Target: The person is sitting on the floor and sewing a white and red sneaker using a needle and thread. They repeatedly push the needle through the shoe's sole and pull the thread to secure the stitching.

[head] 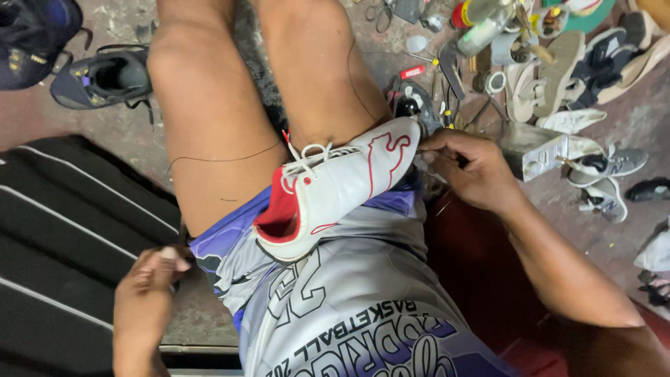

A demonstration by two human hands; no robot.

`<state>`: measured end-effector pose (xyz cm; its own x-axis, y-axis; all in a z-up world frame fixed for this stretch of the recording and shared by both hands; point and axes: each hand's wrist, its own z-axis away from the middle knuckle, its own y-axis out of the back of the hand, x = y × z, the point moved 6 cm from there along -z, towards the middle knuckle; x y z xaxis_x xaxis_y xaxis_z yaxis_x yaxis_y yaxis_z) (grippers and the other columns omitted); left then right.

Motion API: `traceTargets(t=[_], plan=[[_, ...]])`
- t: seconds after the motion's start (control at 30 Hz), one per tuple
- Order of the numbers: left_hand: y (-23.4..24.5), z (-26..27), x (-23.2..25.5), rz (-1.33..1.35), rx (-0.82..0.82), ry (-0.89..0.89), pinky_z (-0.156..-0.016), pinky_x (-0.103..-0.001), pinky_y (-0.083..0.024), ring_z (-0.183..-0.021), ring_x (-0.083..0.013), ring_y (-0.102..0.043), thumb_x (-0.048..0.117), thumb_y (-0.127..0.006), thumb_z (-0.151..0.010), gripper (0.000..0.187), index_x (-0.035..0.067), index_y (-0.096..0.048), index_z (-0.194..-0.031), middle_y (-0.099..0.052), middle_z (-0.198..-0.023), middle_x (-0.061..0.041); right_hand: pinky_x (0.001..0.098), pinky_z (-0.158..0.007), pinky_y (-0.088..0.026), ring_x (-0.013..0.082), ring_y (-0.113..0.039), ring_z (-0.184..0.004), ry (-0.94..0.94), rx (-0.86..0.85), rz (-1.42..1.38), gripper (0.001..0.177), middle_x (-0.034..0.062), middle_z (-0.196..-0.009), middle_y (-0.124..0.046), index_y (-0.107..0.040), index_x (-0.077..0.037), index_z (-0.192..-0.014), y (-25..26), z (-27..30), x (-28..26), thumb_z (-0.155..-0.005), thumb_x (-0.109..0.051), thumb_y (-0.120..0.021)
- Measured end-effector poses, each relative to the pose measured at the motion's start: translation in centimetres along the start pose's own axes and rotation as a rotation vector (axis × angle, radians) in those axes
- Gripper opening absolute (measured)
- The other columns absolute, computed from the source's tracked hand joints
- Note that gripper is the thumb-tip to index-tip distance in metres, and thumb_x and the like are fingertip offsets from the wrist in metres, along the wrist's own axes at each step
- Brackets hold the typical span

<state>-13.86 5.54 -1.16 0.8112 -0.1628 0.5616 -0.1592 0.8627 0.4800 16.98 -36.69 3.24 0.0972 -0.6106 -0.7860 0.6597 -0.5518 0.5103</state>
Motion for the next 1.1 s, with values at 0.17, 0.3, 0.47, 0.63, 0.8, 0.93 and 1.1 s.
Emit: traceTargets(t=[0.17, 0.3, 0.47, 0.63, 0.8, 0.93, 1.1], plan=[[0.3, 3.6, 10.6, -0.8, 0.404, -0.351, -0.103, -0.048, -0.046, -0.13, -0.0403, -0.056, 0.026, -0.07, -0.102, 0.026, 0.008, -0.073, -0.121, -0.062, -0.142, -0.016, 0.0255, -0.061, -0.038, 0.008, -0.046, -0.067, -0.144, 0.022, 0.088, 0.015, 0.003, -0.076, -0.062, -0.076, -0.005, -0.11, 0.3, 0.4, 2.0, -0.096, -0.007, -0.074], [-3.6, 2.1, 20.3, -0.378, 0.144, -0.875, -0.112, -0.047, -0.043, -0.131, -0.0378, -0.055, 0.026, -0.078, -0.082, 0.048, 0.007, -0.07, -0.125, -0.063, -0.139, -0.014, 0.0249, -0.069, -0.046, 0.0072, -0.058, -0.075, -0.086, -0.019, 0.035, 0.014, 0.0011, -0.082, -0.069, -0.074, -0.004, -0.109, 0.5, -0.3, 0.3, -0.096, -0.008, -0.07], [-8.4, 0.3, 26.2, -0.363, -0.126, -1.203, -0.102, -0.041, -0.049, -0.114, -0.0276, -0.064, 0.016, -0.071, -0.09, 0.025, 0.01, -0.076, -0.114, -0.07, -0.122, -0.005, 0.037, -0.097, -0.053, 0.0292, -0.067, -0.113, 0.228, 0.251, 0.508, 0.03, 0.0157, -0.12, -0.069, -0.071, -0.001, -0.122, 2.4, 0.4, -7.4, -0.094, -0.012, -0.077], [-9.5, -0.5, 26.9, -0.289, -0.274, -1.199, -0.088, -0.042, -0.051, -0.1, -0.0263, -0.066, 0.022, -0.072, -0.093, 0.02, 0.008, -0.076, -0.106, -0.071, -0.108, -0.005, 0.0376, -0.091, -0.057, 0.0305, -0.071, -0.105, 0.308, 0.148, 0.267, 0.049, 0.0161, -0.121, -0.068, -0.066, 0.0, -0.12, -2.4, -0.7, -13.1, -0.081, -0.025, -0.082], [-9.2, -0.5, 27.3, -0.197, -0.138, -1.181, -0.085, -0.041, -0.053, -0.097, -0.0266, -0.067, 0.023, -0.074, -0.092, 0.02, 0.008, -0.075, -0.105, -0.07, -0.108, -0.005, 0.047, -0.069, -0.053, 0.0365, -0.067, -0.08, 0.332, 0.142, 0.493, 0.031, 0.0156, -0.089, -0.065, -0.063, -0.003, -0.094, -6.0, -3.6, -16.0, -0.08, -0.026, -0.077], [-7.6, 0.8, 26.0, -0.124, -0.009, -1.103, -0.081, -0.04, -0.056, -0.099, -0.0271, -0.068, 0.026, -0.076, -0.092, 0.022, 0.007, -0.071, -0.103, -0.068, -0.109, -0.006, 0.0478, -0.062, -0.05, 0.037, -0.065, -0.071, 0.324, 0.147, 0.457, 0.013, 0.0173, -0.082, -0.064, -0.06, -0.003, -0.086, -5.6, -4.7, -16.3, -0.088, -0.013, -0.069], [-8.9, 2.4, 24.4, -0.328, -0.2, -1.107, -0.069, -0.043, -0.055, -0.086, -0.0296, -0.07, 0.018, -0.071, -0.085, 0.024, 0.005, -0.075, -0.105, -0.07, -0.098, -0.01, 0.0443, -0.062, -0.05, 0.0358, -0.064, -0.07, 0.283, 0.172, 0.313, 0.01, 0.0178, -0.084, -0.065, -0.066, -0.003, -0.098, -5.8, -4.7, -15.8, -0.09, -0.005, -0.061]])
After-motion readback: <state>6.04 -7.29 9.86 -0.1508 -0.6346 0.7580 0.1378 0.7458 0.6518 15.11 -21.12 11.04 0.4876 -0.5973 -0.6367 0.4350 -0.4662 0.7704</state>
